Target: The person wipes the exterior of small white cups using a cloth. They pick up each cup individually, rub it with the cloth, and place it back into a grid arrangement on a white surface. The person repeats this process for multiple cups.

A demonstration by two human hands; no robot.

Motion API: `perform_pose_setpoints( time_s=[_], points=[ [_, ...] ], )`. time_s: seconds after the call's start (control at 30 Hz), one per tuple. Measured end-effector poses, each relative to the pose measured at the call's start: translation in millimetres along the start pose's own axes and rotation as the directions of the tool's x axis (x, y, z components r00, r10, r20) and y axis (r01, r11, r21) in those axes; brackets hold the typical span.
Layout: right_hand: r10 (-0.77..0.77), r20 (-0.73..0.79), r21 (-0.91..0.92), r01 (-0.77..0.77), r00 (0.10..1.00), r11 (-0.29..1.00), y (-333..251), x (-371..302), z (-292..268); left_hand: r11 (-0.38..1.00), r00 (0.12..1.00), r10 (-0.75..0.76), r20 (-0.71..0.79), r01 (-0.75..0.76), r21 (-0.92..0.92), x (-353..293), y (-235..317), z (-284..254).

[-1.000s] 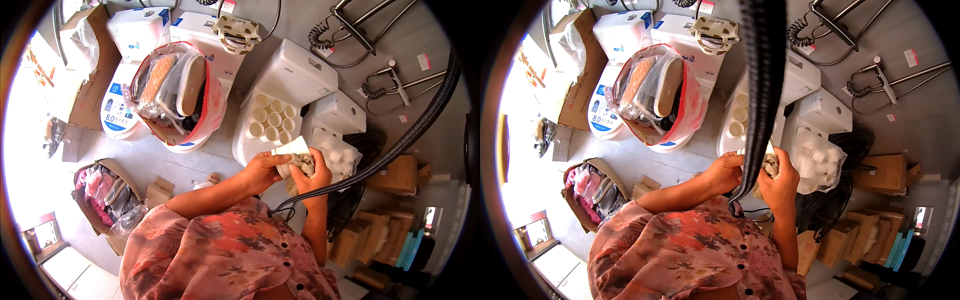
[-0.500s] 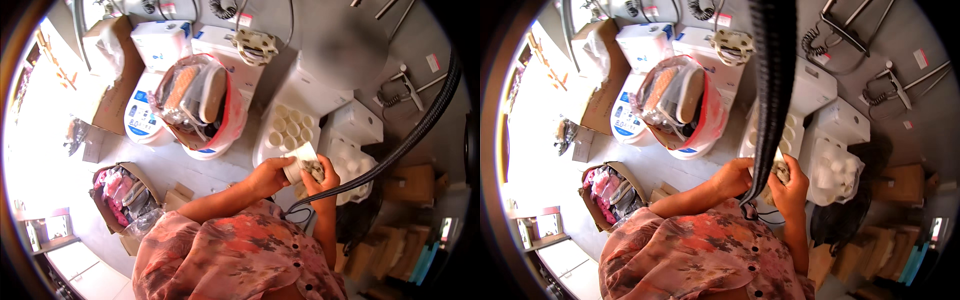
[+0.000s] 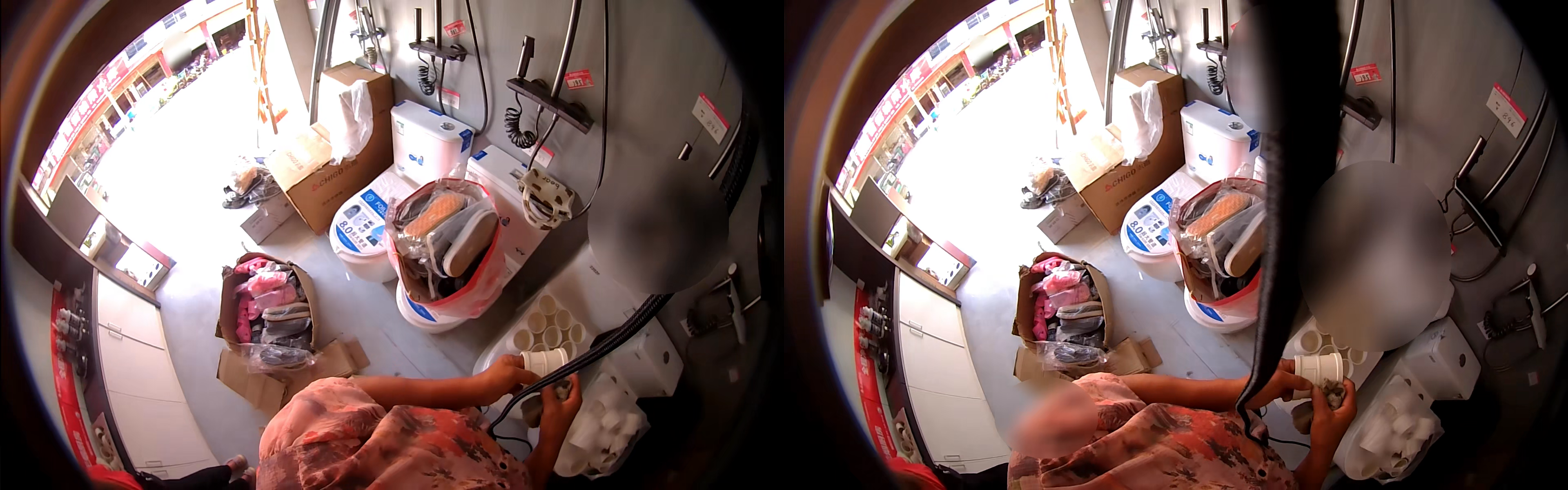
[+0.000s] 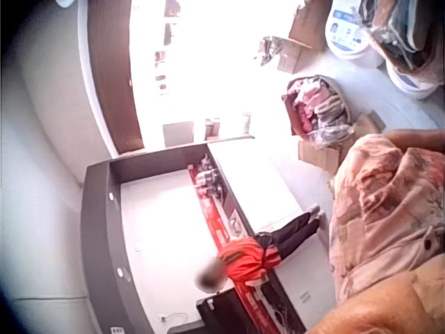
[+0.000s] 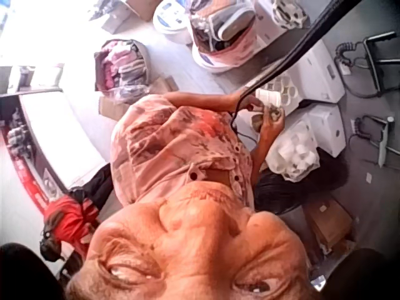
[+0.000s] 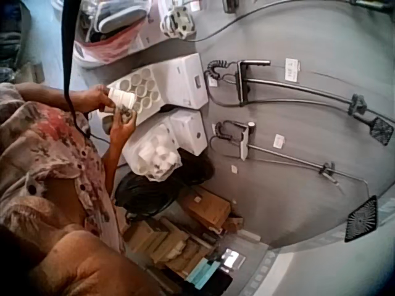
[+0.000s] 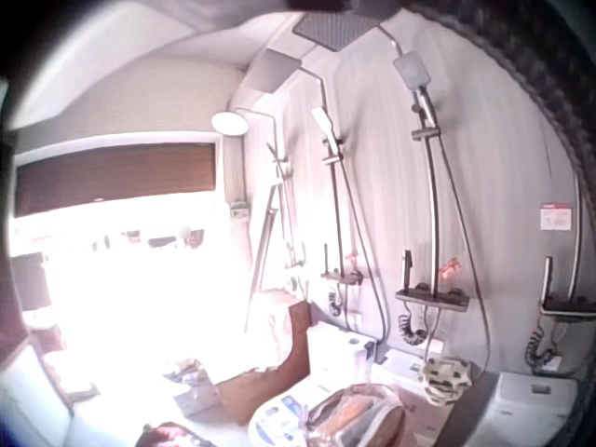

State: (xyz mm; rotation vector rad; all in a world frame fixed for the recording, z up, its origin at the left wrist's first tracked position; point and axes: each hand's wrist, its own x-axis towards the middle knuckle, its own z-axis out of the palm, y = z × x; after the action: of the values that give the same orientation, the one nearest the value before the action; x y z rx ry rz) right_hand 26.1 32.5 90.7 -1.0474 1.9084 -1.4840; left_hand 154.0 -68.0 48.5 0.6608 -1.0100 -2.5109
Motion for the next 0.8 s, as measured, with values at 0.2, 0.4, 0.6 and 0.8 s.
perform_pose_setpoints(
  time_s=[0.2,0.4,0.6,0.8],
  points=[
    [0.007,0.021,0.070,-0.009,1.000,0.998,4.5,-9.4,-24.6,0.999,0.993,-0.038,-0.115,0.033,-0.042,-3.8,-26.4,25.4],
    [0.069,-0.100,0.031,-0.066,0.993,0.997,7.6,-25.4,-78.0,0.979,0.990,-0.097,-0.106,0.114,0.166,5.8,-26.0,82.7],
    [0.032,-0.355,0.157,0.026,0.934,0.987,23.5,-70.2,-169.8,0.924,0.939,-0.243,0.242,0.149,0.353,51.5,-67.1,144.2],
    [0.158,-0.598,0.236,-0.016,0.786,0.972,36.3,-122.4,-238.2,0.896,0.815,-0.444,0.372,0.400,0.194,65.9,-99.1,238.0]
  ],
)
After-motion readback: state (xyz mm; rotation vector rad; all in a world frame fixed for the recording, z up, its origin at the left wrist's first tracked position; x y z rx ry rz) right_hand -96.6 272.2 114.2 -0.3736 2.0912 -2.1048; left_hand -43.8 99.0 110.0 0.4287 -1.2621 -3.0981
